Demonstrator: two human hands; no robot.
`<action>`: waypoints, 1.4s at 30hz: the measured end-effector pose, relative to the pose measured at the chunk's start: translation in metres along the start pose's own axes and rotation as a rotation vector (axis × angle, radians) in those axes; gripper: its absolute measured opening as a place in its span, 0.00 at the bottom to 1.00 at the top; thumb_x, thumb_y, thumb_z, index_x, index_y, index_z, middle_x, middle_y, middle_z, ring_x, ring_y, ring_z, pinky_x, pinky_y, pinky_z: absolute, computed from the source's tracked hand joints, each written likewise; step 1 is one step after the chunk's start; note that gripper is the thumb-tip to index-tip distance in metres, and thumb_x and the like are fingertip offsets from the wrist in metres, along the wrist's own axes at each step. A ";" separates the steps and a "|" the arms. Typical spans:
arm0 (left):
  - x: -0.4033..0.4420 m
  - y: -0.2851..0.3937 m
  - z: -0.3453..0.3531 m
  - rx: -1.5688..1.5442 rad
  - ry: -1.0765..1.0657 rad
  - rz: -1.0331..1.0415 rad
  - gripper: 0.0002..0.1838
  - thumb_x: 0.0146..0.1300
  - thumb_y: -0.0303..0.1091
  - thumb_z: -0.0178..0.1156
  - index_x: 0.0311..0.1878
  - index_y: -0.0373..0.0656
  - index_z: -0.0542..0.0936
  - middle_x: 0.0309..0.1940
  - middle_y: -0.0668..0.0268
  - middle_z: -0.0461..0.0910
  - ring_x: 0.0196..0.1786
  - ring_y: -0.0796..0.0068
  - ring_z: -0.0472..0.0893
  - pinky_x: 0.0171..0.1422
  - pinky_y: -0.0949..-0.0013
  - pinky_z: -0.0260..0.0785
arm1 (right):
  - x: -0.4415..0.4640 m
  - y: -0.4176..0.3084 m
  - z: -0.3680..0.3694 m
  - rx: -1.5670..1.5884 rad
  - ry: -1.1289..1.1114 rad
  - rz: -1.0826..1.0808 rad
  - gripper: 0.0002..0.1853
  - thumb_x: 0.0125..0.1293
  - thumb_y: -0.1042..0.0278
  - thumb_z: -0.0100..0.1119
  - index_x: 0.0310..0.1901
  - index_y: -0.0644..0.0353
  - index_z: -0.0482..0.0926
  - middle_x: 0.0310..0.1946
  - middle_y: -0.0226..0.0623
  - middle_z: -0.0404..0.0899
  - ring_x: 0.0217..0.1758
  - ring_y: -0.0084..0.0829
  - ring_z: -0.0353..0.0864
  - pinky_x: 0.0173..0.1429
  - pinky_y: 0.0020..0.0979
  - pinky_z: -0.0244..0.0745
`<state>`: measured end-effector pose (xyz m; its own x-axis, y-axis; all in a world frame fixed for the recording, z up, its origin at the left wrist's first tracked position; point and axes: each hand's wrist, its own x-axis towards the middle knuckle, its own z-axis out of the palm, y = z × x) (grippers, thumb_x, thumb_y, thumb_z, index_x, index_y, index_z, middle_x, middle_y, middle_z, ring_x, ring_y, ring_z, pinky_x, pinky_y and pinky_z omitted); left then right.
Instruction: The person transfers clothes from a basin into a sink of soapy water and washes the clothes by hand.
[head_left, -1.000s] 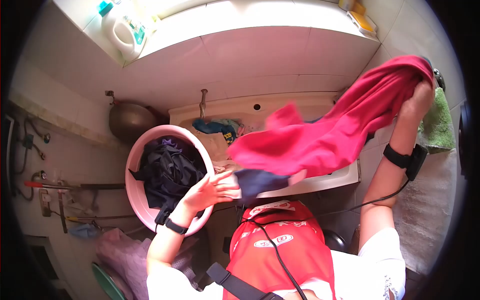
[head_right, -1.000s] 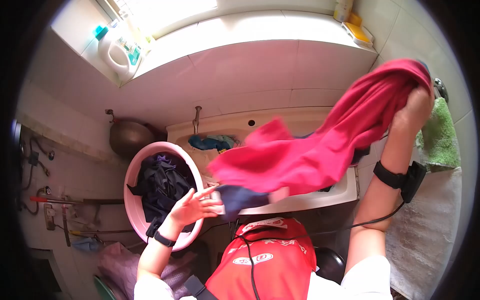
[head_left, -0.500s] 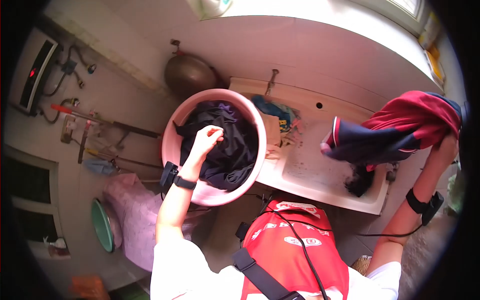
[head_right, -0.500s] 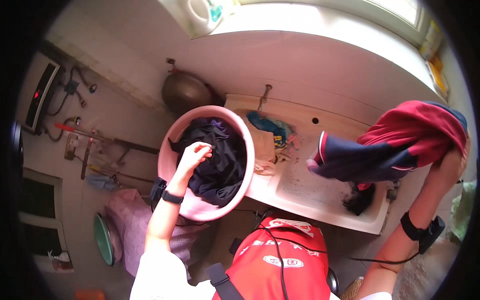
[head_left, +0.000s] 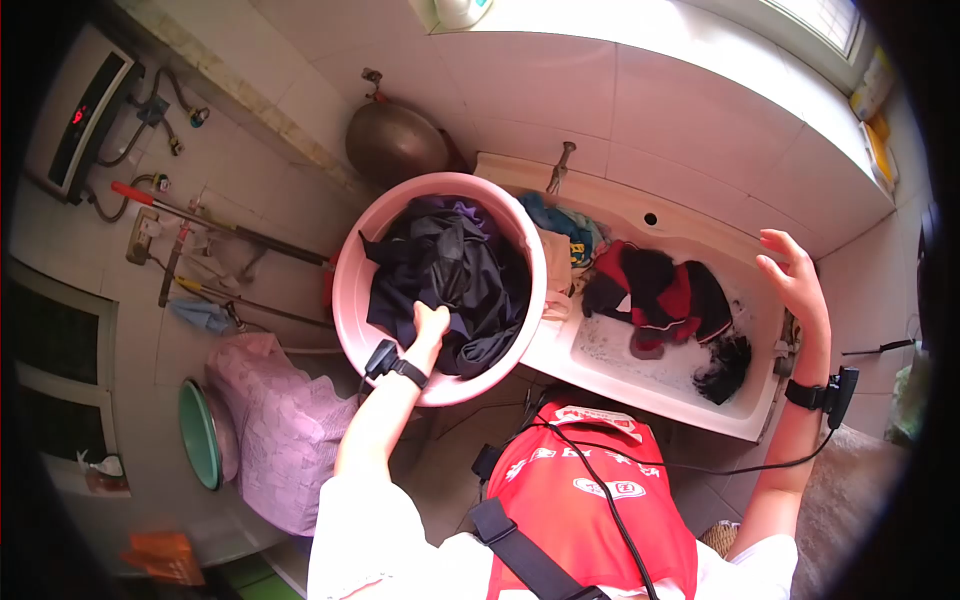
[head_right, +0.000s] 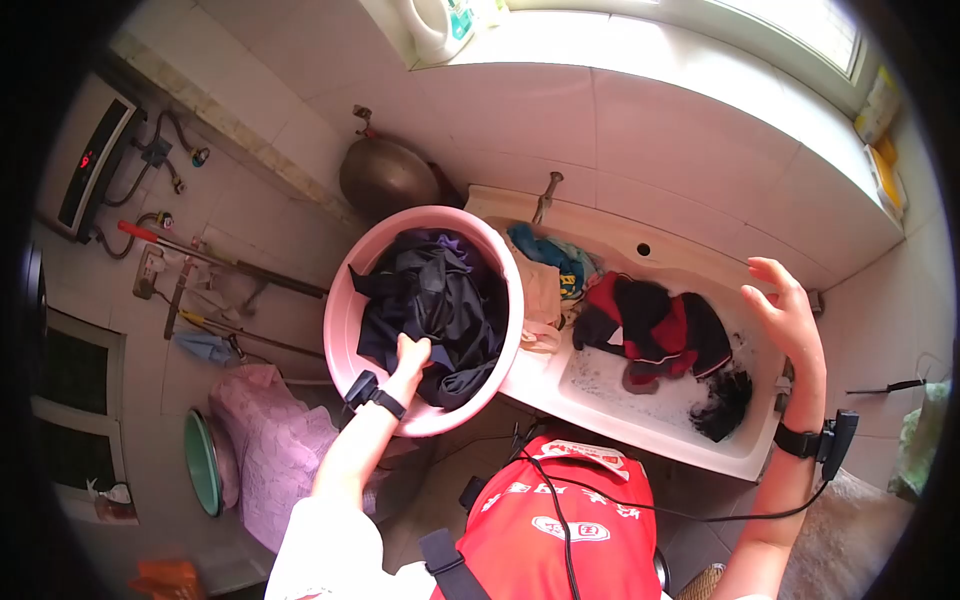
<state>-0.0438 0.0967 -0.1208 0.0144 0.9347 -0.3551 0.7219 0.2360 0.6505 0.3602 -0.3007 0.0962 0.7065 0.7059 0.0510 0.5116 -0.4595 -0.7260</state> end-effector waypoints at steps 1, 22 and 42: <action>0.047 -0.034 0.011 -0.007 0.063 0.100 0.29 0.52 0.33 0.56 0.54 0.24 0.66 0.49 0.37 0.74 0.49 0.50 0.80 0.50 0.61 0.75 | 0.000 -0.002 0.000 0.007 -0.019 -0.049 0.20 0.61 0.68 0.60 0.55 0.62 0.73 0.49 0.41 0.78 0.52 0.29 0.78 0.49 0.27 0.74; -0.153 0.226 -0.121 -0.041 -0.543 1.555 0.66 0.33 0.48 0.79 0.72 0.38 0.47 0.63 0.53 0.57 0.68 0.57 0.58 0.72 0.58 0.48 | -0.013 -0.174 0.073 1.120 -0.097 -0.241 0.10 0.65 0.73 0.56 0.46 0.64 0.80 0.33 0.28 0.79 0.34 0.21 0.73 0.41 0.28 0.72; -0.127 0.214 -0.279 -0.868 0.470 1.139 0.14 0.60 0.33 0.57 0.46 0.35 0.79 0.42 0.61 0.81 0.42 0.73 0.80 0.52 0.69 0.73 | -0.012 -0.160 0.035 0.641 -0.190 -0.219 0.19 0.73 0.56 0.44 0.38 0.65 0.78 0.23 0.34 0.80 0.25 0.23 0.80 0.25 0.19 0.70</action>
<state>-0.0839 0.1024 0.2513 -0.0685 0.6791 0.7308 -0.1467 -0.7314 0.6659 0.2528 -0.2164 0.1881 0.4928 0.8546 0.1637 0.2022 0.0705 -0.9768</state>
